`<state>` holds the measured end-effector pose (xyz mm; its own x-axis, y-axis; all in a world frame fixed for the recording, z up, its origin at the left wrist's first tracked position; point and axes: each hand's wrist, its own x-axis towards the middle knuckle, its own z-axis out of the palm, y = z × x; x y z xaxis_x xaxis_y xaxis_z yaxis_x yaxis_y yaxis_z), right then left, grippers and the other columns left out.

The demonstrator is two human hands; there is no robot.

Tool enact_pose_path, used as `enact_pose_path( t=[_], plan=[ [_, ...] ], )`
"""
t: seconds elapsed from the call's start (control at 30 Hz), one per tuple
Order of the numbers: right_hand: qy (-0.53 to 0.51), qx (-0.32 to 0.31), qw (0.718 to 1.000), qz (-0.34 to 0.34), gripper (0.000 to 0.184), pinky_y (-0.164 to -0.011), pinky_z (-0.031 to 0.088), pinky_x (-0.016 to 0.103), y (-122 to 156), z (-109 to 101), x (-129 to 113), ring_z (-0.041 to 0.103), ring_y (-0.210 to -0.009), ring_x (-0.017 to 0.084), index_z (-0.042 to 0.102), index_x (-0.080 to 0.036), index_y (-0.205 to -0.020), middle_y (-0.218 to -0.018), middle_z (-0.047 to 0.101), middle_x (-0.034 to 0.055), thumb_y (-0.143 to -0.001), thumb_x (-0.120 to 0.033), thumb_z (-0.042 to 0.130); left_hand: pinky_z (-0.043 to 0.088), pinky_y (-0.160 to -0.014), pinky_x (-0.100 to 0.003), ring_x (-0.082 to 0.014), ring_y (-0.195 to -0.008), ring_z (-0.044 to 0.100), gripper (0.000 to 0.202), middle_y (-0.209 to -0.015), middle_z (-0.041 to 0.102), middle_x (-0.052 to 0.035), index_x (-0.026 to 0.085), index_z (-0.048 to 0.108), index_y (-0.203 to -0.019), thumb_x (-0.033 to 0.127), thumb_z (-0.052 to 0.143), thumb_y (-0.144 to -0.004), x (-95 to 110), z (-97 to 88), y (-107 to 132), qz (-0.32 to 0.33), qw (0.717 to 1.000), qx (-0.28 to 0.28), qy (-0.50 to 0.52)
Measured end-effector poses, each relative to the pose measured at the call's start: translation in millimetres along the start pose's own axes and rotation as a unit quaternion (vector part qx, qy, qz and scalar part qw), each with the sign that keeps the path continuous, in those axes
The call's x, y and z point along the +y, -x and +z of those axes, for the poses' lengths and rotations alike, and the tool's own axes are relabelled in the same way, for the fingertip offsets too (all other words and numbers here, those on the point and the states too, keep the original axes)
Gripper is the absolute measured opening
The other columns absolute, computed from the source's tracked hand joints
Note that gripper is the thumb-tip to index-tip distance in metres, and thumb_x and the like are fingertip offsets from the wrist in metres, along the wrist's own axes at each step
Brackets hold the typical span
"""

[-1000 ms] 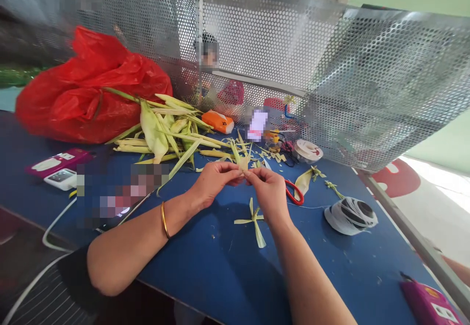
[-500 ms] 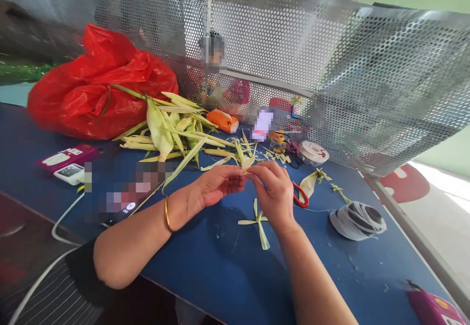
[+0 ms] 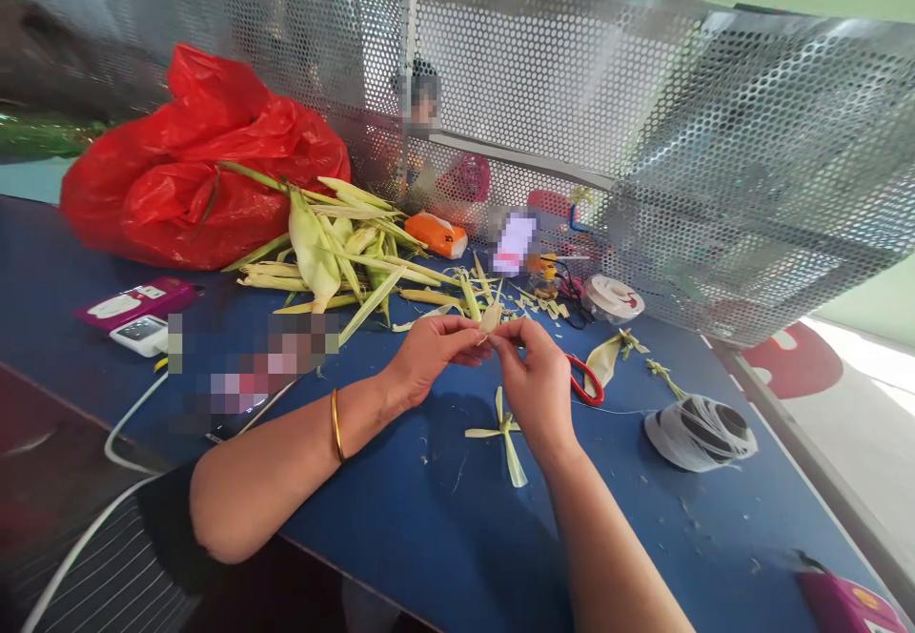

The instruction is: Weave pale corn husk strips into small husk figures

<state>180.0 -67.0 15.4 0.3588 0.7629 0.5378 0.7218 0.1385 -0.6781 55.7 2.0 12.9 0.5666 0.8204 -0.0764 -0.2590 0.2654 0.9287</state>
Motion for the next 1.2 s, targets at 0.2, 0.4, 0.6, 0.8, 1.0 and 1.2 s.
enact_pose_path(
  t=[0.2,0.4,0.6,0.8,1.0,1.2],
  plan=[
    [-0.073,-0.005,0.994,0.082,0.016,-0.059,0.044,0.029,2,3,-2,0.058,-0.060,0.016,0.068,-0.019,-0.075,-0.067,0.068,0.0010,-0.078,-0.035,0.065,0.050,-0.063,-0.024,-0.0119,-0.064,0.064,0.007,-0.066,0.068,-0.0017,0.015,0.070,-0.072,0.013,0.065,-0.077,-3,0.3,-1,0.052,0.996,0.035,-0.060],
    [-0.082,0.023,0.989,0.120,0.021,-0.059,0.045,0.030,3,4,4,0.062,-0.064,0.019,0.069,-0.019,-0.077,-0.071,0.071,0.0036,-0.072,-0.039,0.072,0.050,-0.066,-0.025,-0.0100,-0.061,0.060,0.007,-0.067,0.067,-0.0021,0.015,0.069,-0.073,0.017,0.066,-0.078,-6,-0.1,-2,0.058,0.997,0.010,-0.058],
    [-0.135,0.046,0.980,0.136,0.024,-0.059,0.050,0.031,0,5,5,0.066,-0.063,0.020,0.063,-0.020,-0.076,-0.069,0.070,0.0031,-0.067,-0.037,0.077,0.050,-0.068,-0.024,-0.0099,-0.063,0.061,0.005,-0.069,0.067,-0.0010,0.015,0.068,-0.074,0.015,0.073,-0.073,-9,-1.9,-4,0.068,0.996,0.007,-0.060],
    [-0.187,0.032,0.972,0.139,0.028,-0.061,0.051,0.031,0,7,4,0.069,-0.064,0.020,0.057,-0.021,-0.083,-0.068,0.070,0.0007,-0.066,-0.031,0.076,0.049,-0.063,-0.023,-0.0084,-0.058,0.060,0.011,-0.064,0.067,-0.0005,0.013,0.065,-0.070,0.007,0.064,-0.079,-2,0.3,-2,0.016,0.999,0.022,-0.036],
    [-0.155,0.007,0.979,0.128,0.027,-0.059,0.047,0.029,2,6,4,0.068,-0.065,0.019,0.052,-0.023,-0.089,-0.067,0.066,-0.0029,-0.073,-0.031,0.072,0.043,-0.055,-0.021,-0.0093,-0.060,0.061,0.003,-0.070,0.068,-0.0014,0.013,0.069,-0.075,0.015,0.072,-0.077,2,-0.6,1,-0.009,0.999,0.029,-0.045],
    [-0.122,-0.023,0.991,0.054,0.012,-0.061,0.047,0.028,2,7,4,0.064,-0.063,0.016,0.057,-0.022,-0.078,-0.068,0.061,-0.0037,-0.081,-0.029,0.066,0.045,-0.056,-0.022,-0.0086,-0.057,0.057,0.007,-0.064,0.065,-0.0005,0.014,0.070,-0.067,0.012,0.071,-0.074,2,-1.5,-2,-0.009,0.997,0.073,-0.016]
  ],
)
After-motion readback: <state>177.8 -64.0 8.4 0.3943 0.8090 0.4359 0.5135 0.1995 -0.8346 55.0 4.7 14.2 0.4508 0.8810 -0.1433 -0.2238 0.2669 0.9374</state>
